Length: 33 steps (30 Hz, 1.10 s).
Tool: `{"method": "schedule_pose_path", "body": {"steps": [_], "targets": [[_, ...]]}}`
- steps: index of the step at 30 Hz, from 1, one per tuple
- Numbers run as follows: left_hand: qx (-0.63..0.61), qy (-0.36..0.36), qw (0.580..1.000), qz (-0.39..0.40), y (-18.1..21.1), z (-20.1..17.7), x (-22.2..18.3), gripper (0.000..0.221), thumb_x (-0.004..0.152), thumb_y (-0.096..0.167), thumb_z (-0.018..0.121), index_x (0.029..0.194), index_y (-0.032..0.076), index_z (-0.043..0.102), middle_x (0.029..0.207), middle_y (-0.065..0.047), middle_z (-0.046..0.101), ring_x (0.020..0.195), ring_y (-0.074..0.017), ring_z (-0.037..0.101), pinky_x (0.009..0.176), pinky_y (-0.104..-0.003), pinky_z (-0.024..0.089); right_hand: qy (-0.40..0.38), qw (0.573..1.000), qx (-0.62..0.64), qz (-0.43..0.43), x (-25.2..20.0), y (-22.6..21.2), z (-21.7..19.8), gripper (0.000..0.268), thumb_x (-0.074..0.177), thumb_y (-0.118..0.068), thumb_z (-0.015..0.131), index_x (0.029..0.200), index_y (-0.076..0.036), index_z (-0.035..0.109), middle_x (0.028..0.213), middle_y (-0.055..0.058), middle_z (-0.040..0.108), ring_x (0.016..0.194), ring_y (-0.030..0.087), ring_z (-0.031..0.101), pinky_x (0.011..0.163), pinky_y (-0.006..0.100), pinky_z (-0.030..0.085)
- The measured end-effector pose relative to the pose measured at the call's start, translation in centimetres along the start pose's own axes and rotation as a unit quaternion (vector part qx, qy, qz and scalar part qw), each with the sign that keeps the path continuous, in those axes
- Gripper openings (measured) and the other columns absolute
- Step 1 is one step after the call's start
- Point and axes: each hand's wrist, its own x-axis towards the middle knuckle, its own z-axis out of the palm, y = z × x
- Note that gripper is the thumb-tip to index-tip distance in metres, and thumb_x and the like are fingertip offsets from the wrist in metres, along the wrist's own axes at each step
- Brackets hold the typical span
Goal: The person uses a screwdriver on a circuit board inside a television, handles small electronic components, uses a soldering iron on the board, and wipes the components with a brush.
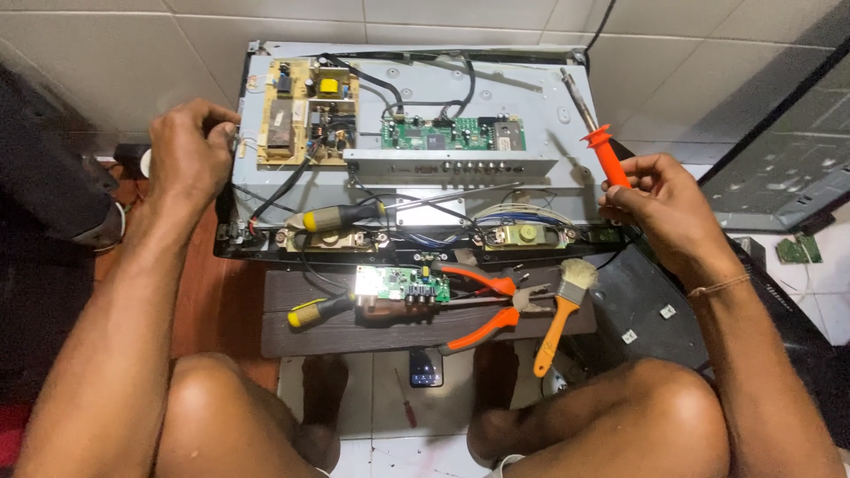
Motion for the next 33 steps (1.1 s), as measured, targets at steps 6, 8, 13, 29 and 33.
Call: {"method": "schedule_pose_path", "body": {"steps": [6, 8, 13, 29, 33], "targets": [[-0.020, -0.069, 0.992, -0.106, 3.6, -1.3, -0.4, 0.013, 0.105, 0.000, 0.068, 0.116, 0.003, 0.075, 0.113, -0.018, 0.074, 0.092, -0.0304, 0.071, 0.073, -0.043, 0.062, 0.012, 0.996, -0.006, 0.092, -2.2, -3.5, 2.6, 0.034, 0.094, 0.009, 0.062, 0.123, -0.002, 0.046, 0.110, 0.015, 0.058, 0.084, 0.024, 0.067, 0.078, 0.031, 0.062], [-0.019, -0.070, 0.993, -0.095, 3.8, -1.3, -0.4, 0.014, 0.105, 0.000, 0.068, 0.116, 0.004, 0.075, 0.110, -0.018, 0.075, 0.091, -0.0309, 0.071, 0.073, -0.045, 0.062, 0.016, 0.995, -0.015, 0.094, -1.7, -2.5, 2.9, 0.034, 0.092, 0.007, 0.064, 0.120, -0.003, 0.048, 0.109, 0.014, 0.059, 0.080, 0.024, 0.068, 0.074, 0.030, 0.062], [-0.007, -0.062, 0.996, -0.065, 3.1, -1.3, -0.7, 0.013, 0.104, 0.002, 0.071, 0.114, 0.005, 0.078, 0.104, -0.017, 0.077, 0.086, -0.0304, 0.072, 0.070, -0.046, 0.059, 0.014, 0.992, -0.077, 0.099, -1.5, -2.2, 3.5, 0.032, 0.093, 0.002, 0.065, 0.120, -0.006, 0.050, 0.111, 0.013, 0.059, 0.078, 0.021, 0.067, 0.071, 0.030, 0.061], [0.048, -0.067, 0.991, -0.109, 2.1, -1.7, -0.9, 0.011, 0.105, 0.018, 0.074, 0.114, 0.018, 0.080, 0.101, -0.011, 0.078, 0.086, -0.0321, 0.070, 0.071, -0.051, 0.055, -0.046, 0.980, -0.165, 0.103, -2.2, -3.7, 3.0, 0.031, 0.094, -0.009, 0.073, 0.122, -0.008, 0.060, 0.091, 0.007, 0.069, 0.082, 0.017, 0.067, 0.074, 0.030, 0.052], [0.042, -0.051, 0.993, -0.094, 2.3, -2.0, -0.9, 0.011, 0.103, 0.017, 0.076, 0.114, 0.016, 0.080, 0.102, -0.012, 0.078, 0.086, -0.0323, 0.071, 0.072, -0.050, 0.055, -0.040, 0.975, -0.185, 0.120, -2.5, -4.7, 3.2, 0.030, 0.094, -0.014, 0.075, 0.120, -0.010, 0.061, 0.090, 0.006, 0.071, 0.081, 0.017, 0.069, 0.072, 0.031, 0.047]]}}
